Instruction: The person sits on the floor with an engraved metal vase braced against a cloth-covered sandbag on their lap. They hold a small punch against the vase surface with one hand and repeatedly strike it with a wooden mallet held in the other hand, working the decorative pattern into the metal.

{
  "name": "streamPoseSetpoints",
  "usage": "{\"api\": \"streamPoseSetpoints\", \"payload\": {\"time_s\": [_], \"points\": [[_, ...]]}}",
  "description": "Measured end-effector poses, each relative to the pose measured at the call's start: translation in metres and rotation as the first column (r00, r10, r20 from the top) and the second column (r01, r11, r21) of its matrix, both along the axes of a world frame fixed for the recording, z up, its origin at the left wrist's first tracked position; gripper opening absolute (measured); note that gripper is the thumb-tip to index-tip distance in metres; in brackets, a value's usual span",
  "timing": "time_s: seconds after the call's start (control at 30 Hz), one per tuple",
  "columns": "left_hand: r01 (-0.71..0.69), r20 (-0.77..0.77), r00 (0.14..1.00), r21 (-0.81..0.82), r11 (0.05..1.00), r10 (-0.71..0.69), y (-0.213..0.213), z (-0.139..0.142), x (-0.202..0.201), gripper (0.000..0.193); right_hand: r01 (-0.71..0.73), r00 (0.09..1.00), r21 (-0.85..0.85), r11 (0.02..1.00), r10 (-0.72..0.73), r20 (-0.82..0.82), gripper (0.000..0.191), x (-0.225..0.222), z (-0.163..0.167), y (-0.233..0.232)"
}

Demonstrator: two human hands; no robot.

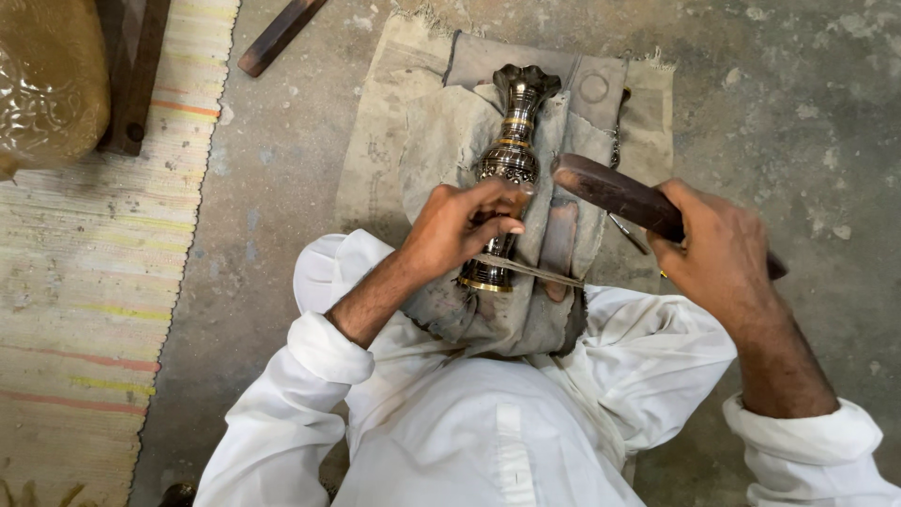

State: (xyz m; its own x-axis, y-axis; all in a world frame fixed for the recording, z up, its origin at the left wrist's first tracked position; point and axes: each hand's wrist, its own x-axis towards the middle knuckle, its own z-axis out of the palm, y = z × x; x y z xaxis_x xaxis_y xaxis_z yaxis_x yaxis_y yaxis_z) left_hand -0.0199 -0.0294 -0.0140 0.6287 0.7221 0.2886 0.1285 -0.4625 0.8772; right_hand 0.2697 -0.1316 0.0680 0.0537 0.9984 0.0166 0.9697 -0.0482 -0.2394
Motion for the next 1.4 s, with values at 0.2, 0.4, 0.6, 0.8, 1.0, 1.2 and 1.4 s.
{"api": "streamPoseSetpoints", "payload": {"time_s": [0.2, 0.4, 0.6, 0.8, 1.0, 1.2, 1.4], "points": [[0.118, -0.158, 0.984, 0.196, 0.973, -0.087, 0.005, 0.000, 0.008, 0.035, 0.023, 0.981, 0.077, 0.997, -0.007, -0.194, 0.029, -0.001, -0.032, -0.012], [0.096, -0.232, 0.971, 0.203, 0.974, -0.048, 0.004, -0.004, 0.011, 0.035, 0.184, 0.954, 0.204, 0.961, -0.126, -0.271, 0.026, 0.006, -0.046, -0.019], [0.098, -0.256, 0.966, 0.224, 0.970, -0.039, 0.004, -0.005, 0.014, 0.034, -0.075, 0.997, 0.241, 0.968, 0.075, 0.009, 0.043, 0.004, -0.039, -0.017], [0.096, -0.269, 0.962, 0.213, 0.972, -0.036, 0.005, -0.003, 0.014, 0.034, -0.089, 0.994, 0.224, 0.970, 0.072, 0.086, 0.042, 0.005, -0.031, -0.014], [0.105, -0.250, 0.967, 0.202, 0.974, -0.052, 0.005, -0.001, 0.014, 0.033, -0.067, 0.998, 0.309, 0.949, 0.063, 0.025, 0.034, 0.001, -0.034, -0.014], [0.116, -0.211, 0.975, 0.216, 0.970, -0.069, 0.007, -0.002, 0.016, 0.033, 0.170, 0.953, 0.197, 0.966, -0.110, -0.283, 0.026, 0.001, -0.032, -0.017], [0.138, -0.239, 0.967, 0.196, 0.971, -0.089, 0.008, -0.002, 0.016, 0.031, 0.250, 0.918, 0.134, 0.959, -0.191, -0.347, 0.029, 0.001, -0.032, -0.018]]}}
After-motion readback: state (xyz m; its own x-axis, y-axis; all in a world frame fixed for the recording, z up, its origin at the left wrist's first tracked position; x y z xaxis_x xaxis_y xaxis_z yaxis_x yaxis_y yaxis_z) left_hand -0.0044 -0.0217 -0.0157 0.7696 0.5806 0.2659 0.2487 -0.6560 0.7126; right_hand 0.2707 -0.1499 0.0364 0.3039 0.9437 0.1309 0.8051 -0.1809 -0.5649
